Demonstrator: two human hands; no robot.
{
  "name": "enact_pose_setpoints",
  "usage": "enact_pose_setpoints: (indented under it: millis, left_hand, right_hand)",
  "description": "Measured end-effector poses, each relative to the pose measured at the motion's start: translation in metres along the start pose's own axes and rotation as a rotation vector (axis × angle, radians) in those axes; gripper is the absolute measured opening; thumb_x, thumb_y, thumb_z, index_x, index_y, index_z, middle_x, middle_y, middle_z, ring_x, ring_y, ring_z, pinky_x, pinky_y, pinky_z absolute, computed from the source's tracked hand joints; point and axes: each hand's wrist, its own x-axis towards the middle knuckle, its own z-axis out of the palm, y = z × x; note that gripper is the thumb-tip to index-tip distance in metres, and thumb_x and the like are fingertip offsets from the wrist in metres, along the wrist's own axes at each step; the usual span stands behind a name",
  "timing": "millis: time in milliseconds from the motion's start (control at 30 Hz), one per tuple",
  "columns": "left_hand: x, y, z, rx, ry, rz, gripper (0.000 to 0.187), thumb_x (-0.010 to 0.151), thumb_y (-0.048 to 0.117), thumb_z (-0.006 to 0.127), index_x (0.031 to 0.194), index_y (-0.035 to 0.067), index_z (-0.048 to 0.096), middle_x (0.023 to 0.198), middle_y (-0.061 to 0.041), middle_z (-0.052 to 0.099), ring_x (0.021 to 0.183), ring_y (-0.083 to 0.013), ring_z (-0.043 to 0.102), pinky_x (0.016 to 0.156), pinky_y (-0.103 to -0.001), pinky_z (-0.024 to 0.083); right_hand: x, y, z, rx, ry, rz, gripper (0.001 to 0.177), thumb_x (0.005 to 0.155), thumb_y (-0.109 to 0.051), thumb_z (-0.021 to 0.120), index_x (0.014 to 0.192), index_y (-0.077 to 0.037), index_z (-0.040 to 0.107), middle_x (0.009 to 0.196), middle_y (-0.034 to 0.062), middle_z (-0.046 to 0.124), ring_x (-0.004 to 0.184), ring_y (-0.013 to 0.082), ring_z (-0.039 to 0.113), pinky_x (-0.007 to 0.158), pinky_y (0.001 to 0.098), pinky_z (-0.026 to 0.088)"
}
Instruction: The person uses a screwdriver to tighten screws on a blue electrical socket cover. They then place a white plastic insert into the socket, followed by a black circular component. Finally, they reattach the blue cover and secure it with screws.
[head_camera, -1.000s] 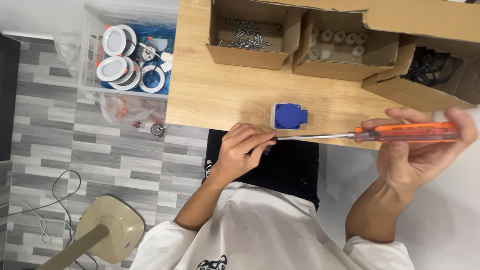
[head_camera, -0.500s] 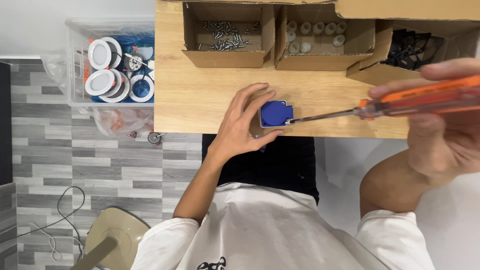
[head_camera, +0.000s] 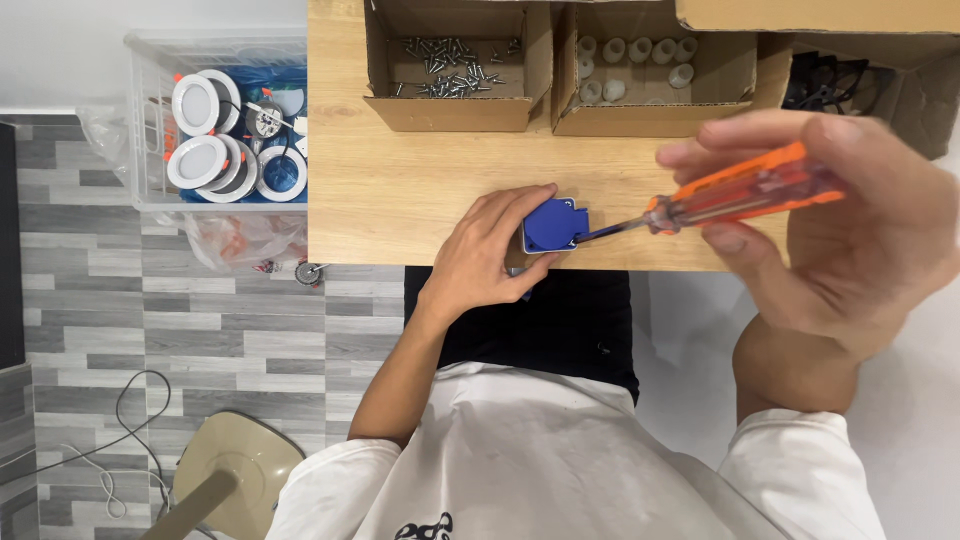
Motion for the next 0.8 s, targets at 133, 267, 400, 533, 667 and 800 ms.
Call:
enact_pose_setpoints:
  millis: [133,267,400,533,667,800]
  left_hand:
    - [-0.001,0.001,0.0,0.002,0.0,-0.013,0.06,0.103,0.029,0.077,0.152,0.004,0.053,0.148,-0.014,0.069,0.132,-0.0354,0.07,0.118,-0.048,0.053]
    - [-0.002,0.0,0.001,0.004,-0.007,-0.023,0.061,0.103,0.031,0.077,0.152,0.006,0.052,0.148,-0.013,0.069,0.133,-0.0354,0.07,0.118,-0.049,0.053]
    - [0.0,0.002,-0.001,-0.004,-0.012,-0.032,0.059,0.103,0.033,0.078,0.15,0.006,0.054,0.148,-0.013,0.069,0.132,-0.0345,0.071,0.117,-0.049,0.053]
    - [0.0,0.003,-0.002,0.002,-0.012,-0.035,0.059,0.103,0.033,0.078,0.15,0.006,0.054,0.147,-0.012,0.069,0.131,-0.0339,0.07,0.116,-0.048,0.053]
    - [0.0,0.002,-0.001,-0.002,-0.009,-0.027,0.06,0.103,0.033,0.078,0.15,0.006,0.054,0.148,-0.012,0.069,0.131,-0.0338,0.071,0.116,-0.048,0.053]
    - [-0.002,-0.001,0.0,0.006,-0.011,-0.006,0.063,0.105,0.033,0.077,0.157,0.008,0.05,0.147,-0.016,0.069,0.132,-0.0359,0.07,0.117,-0.048,0.053]
  right_hand:
    - [0.009,-0.003,-0.012,0.082,-0.111,0.012,0.073,0.11,0.019,0.058,0.172,-0.011,0.032,0.154,0.046,0.054,0.135,0.0572,0.079,0.112,0.0591,0.083]
    - [0.016,0.003,-0.011,-0.096,-0.158,-0.151,0.076,0.105,0.013,0.083,0.163,-0.005,0.037,0.126,0.0396,0.067,0.117,0.0495,0.085,0.101,0.0542,0.081]
    - [0.017,0.012,0.0,-0.184,-0.024,-0.198,0.073,0.1,0.004,0.102,0.15,-0.001,0.05,0.104,0.0349,0.072,0.092,0.0408,0.081,0.078,0.0435,0.072]
    - [0.011,0.008,0.012,-0.315,0.106,-0.23,0.069,0.095,-0.014,0.109,0.138,0.007,0.06,0.12,0.0348,0.056,0.089,0.0417,0.08,0.073,0.0442,0.065]
    - [0.02,-0.008,-0.001,-0.172,-0.119,-0.086,0.066,0.107,-0.007,0.083,0.159,-0.006,0.043,0.148,0.0366,0.046,0.127,0.0444,0.075,0.102,0.0462,0.079]
    - [0.021,-0.016,-0.015,0.097,-0.403,0.014,0.084,0.11,0.017,0.058,0.175,-0.02,0.02,0.158,0.0394,0.059,0.154,0.0487,0.07,0.116,0.0392,0.079]
